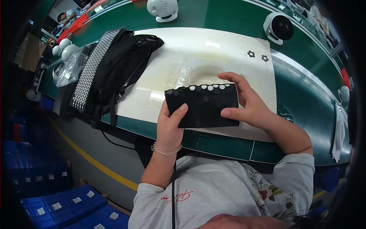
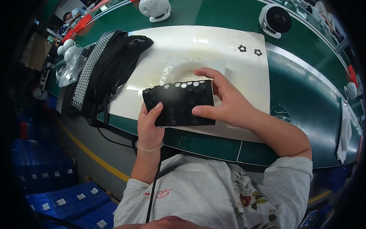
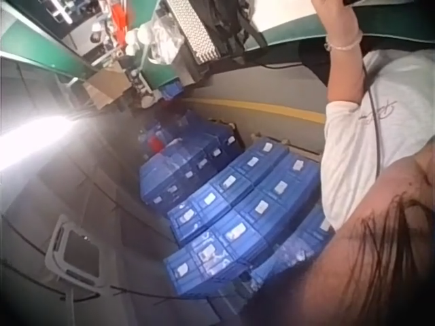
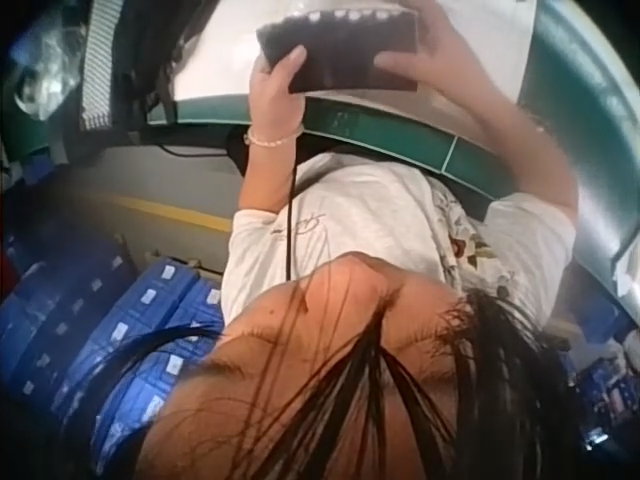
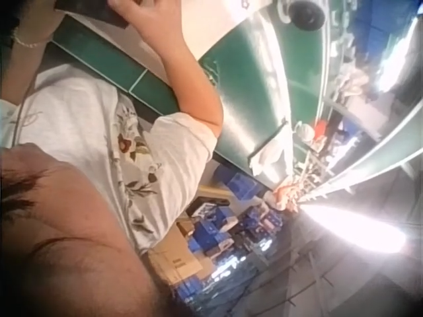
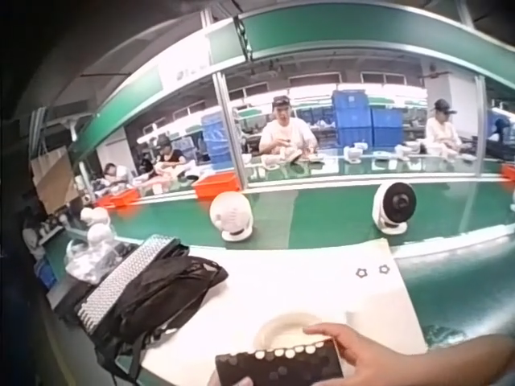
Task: Assembling the components of circular LED lamp fixtures on a factory assembly line.
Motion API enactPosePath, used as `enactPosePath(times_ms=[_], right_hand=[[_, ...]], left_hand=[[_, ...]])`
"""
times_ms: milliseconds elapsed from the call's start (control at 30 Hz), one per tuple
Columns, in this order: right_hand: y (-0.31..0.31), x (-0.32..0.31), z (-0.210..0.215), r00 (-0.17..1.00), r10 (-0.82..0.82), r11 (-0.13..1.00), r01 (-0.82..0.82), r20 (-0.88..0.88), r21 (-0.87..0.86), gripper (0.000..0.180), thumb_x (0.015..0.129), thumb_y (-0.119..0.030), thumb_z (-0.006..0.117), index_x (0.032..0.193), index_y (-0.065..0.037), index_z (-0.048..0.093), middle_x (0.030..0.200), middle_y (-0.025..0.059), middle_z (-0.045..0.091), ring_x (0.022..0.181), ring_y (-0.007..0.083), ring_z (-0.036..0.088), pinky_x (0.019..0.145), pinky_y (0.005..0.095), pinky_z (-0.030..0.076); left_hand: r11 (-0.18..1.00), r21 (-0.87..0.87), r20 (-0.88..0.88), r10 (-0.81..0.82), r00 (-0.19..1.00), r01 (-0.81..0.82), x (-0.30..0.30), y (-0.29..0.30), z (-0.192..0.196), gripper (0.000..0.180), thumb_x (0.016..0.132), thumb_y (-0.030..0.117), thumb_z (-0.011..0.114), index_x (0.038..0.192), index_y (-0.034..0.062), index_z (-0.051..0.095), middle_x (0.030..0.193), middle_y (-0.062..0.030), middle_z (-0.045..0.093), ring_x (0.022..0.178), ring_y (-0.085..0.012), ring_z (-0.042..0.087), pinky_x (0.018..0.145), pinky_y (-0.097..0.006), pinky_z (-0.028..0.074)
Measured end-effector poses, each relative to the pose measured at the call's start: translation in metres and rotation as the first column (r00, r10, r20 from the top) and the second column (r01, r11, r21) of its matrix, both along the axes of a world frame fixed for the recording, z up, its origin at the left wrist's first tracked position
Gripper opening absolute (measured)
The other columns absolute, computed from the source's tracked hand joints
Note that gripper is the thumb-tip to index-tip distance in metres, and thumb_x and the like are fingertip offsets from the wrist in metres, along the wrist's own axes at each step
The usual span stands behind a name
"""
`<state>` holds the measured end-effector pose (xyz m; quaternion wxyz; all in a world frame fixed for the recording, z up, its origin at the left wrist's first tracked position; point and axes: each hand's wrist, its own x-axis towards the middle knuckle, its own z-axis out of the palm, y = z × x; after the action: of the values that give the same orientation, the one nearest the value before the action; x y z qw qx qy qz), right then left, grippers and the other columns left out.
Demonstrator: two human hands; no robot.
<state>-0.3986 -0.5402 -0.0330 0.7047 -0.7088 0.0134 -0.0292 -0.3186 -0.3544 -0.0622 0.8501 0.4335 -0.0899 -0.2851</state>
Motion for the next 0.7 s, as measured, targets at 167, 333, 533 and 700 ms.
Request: enactPosePath(times_ms=[167, 333, 533, 700], right_hand=[[-0.01, 0.006, -0.006, 0.997, 0.071, 0.996, -0.073, -0.028, -0.049, 0.063, 0.067, -0.008, 0.067, 0.12, -0.008, 0.033, 0.115, 0.0064, 0.04, 0.106, 0.0164, 0.041, 0.091, 0.0297, 0.032], [-0.014, 0.01, -0.006, 0.992, 0.096, 0.989, -0.086, -0.079, 0.117, 0.06, 0.067, -0.001, 0.064, 0.118, -0.007, 0.035, 0.111, 0.0055, 0.042, 0.103, 0.0149, 0.043, 0.089, 0.0287, 0.035], [-0.019, 0.011, -0.005, 0.991, 0.092, 0.995, -0.087, -0.099, 0.05, 0.061, 0.066, -0.002, 0.065, 0.119, -0.007, 0.034, 0.11, 0.0057, 0.042, 0.102, 0.0144, 0.043, 0.088, 0.028, 0.035], [-0.021, 0.013, -0.004, 0.987, 0.117, 0.993, -0.113, -0.109, 0.043, 0.063, 0.066, -0.005, 0.066, 0.119, -0.007, 0.034, 0.11, 0.0069, 0.042, 0.104, 0.0147, 0.042, 0.089, 0.0281, 0.034]], left_hand=[[0.994, -0.089, 0.006, -0.059, 0.998, 0.059, -0.002, 0.003, 0.001, 0.047, 0.073, -0.003, 0.048, 0.118, 0.0006, 0.034, 0.107, -0.0106, 0.049, 0.096, -0.0175, 0.051, 0.083, -0.028, 0.041], [0.994, -0.021, 0.118, -0.1, 0.988, 0.103, -0.001, 0.006, -0.002, 0.053, 0.07, -0.006, 0.046, 0.121, 0.0006, 0.031, 0.11, -0.0121, 0.048, 0.1, -0.019, 0.049, 0.086, -0.029, 0.04], [0.994, -0.059, 0.11, -0.083, 0.99, 0.09, -0.004, 0.005, -0.002, 0.05, 0.074, -0.003, 0.045, 0.122, -0.0019, 0.03, 0.112, -0.014, 0.047, 0.102, -0.0196, 0.048, 0.087, -0.03, 0.039], [0.989, -0.119, 0.089, -0.081, 0.993, 0.092, -0.003, 0.009, -0.012, 0.042, 0.081, 0.004, 0.041, 0.12, -0.0053, 0.03, 0.113, -0.015, 0.046, 0.104, -0.0201, 0.047, 0.088, -0.031, 0.038]])
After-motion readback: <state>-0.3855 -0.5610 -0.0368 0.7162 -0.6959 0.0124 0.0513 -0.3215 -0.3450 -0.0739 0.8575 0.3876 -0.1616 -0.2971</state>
